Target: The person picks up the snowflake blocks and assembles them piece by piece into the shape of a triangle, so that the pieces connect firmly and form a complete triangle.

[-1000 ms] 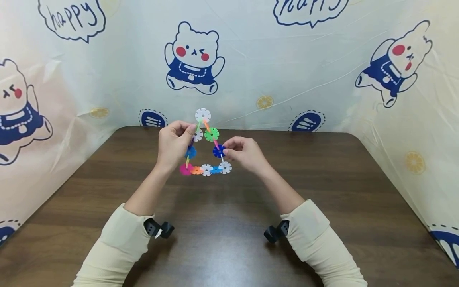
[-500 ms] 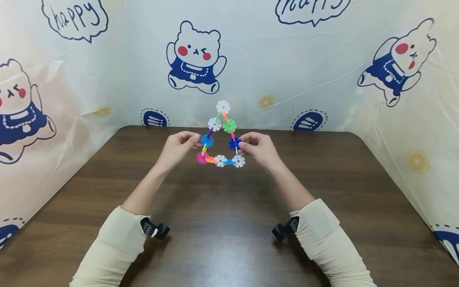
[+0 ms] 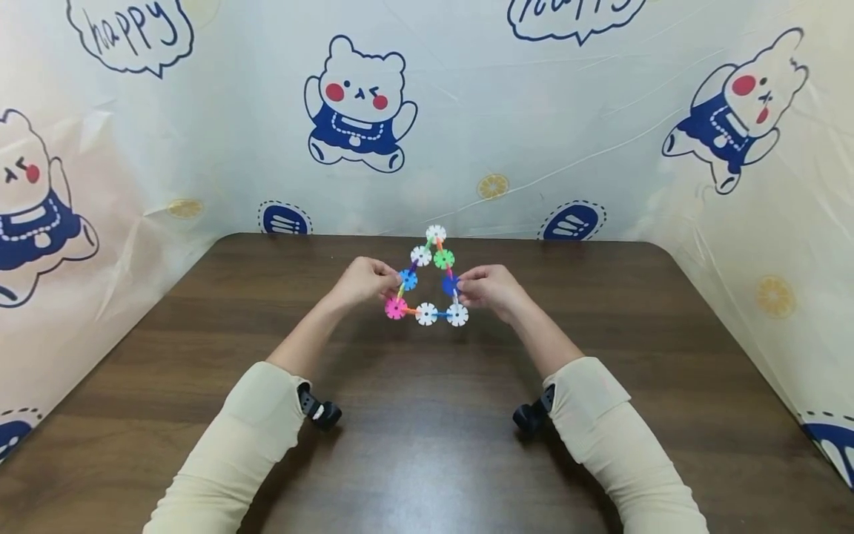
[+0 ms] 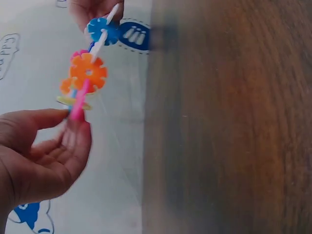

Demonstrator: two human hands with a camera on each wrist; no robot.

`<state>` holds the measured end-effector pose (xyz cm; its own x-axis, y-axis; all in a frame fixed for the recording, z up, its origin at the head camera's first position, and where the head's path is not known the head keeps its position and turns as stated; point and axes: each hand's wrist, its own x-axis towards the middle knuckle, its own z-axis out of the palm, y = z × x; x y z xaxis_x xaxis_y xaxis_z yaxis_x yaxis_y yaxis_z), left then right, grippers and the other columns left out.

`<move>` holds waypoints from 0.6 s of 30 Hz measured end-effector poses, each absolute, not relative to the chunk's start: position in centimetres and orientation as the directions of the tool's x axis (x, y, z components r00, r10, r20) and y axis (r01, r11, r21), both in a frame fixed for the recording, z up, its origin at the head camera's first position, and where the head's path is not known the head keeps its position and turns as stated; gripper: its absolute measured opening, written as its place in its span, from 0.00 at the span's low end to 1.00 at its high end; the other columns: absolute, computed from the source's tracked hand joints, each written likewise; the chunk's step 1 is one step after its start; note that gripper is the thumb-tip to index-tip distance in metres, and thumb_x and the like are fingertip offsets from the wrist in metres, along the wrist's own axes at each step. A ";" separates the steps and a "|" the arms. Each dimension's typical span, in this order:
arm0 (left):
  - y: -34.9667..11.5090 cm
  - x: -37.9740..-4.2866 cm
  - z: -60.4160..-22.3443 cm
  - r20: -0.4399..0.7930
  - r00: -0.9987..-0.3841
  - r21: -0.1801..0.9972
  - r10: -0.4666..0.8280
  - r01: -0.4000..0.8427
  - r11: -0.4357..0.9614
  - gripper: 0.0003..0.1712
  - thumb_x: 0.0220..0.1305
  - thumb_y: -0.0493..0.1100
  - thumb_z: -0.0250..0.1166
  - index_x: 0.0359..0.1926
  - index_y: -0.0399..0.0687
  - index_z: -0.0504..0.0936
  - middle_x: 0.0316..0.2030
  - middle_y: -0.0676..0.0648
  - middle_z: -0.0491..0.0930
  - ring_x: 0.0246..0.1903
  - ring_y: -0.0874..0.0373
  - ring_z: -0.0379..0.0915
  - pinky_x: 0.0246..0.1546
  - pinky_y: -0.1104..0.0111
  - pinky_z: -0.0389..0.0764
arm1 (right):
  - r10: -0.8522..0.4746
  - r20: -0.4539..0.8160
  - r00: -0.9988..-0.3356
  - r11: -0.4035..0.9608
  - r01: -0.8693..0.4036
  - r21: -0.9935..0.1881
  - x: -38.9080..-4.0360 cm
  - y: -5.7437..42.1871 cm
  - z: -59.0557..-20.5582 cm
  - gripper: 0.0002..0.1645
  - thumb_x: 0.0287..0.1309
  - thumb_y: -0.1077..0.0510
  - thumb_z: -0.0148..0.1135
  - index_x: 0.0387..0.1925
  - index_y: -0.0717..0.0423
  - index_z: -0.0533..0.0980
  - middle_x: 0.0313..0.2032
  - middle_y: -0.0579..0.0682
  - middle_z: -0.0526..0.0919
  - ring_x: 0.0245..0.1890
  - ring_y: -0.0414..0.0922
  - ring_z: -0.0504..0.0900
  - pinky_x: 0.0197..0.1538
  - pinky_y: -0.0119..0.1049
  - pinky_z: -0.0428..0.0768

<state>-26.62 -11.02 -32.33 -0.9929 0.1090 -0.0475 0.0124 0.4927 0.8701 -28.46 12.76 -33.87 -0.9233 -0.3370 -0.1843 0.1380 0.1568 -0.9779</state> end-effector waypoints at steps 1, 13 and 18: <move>-10.9 -26.7 -32.6 -0.094 -0.989 0.863 0.110 -0.025 0.504 0.10 0.61 0.34 0.60 0.39 0.29 0.81 0.29 0.38 0.82 0.26 0.54 0.79 0.33 0.62 0.81 | -0.341 -0.219 -0.914 0.202 0.156 -0.967 -28.7 12.8 -34.2 0.15 0.62 0.67 0.54 0.48 0.75 0.69 0.26 0.51 0.79 0.25 0.40 0.79 0.37 0.34 0.81; -8.8 -27.1 -34.6 -0.395 -0.914 0.592 0.092 -0.177 0.786 0.08 0.60 0.36 0.61 0.27 0.33 0.79 0.21 0.43 0.80 0.18 0.57 0.77 0.23 0.68 0.81 | -0.365 -0.441 -0.820 0.614 0.145 -0.776 -29.2 12.3 -36.2 0.06 0.57 0.68 0.57 0.34 0.70 0.76 0.22 0.55 0.79 0.20 0.42 0.78 0.29 0.33 0.81; -8.7 -26.9 -35.0 -0.443 -0.892 0.543 0.090 -0.187 0.819 0.09 0.62 0.37 0.60 0.29 0.34 0.77 0.21 0.43 0.79 0.19 0.57 0.77 0.22 0.69 0.80 | -0.380 -0.454 -0.806 0.639 0.126 -0.759 -28.9 12.1 -36.2 0.04 0.57 0.68 0.57 0.31 0.69 0.77 0.22 0.54 0.79 0.20 0.42 0.78 0.28 0.32 0.81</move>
<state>-26.88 -8.73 -35.03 -0.8920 0.0901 -0.4430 -0.1867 0.8190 0.5426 -28.94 12.13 -36.24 -0.8063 -0.3795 -0.4536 0.1262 0.6389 -0.7589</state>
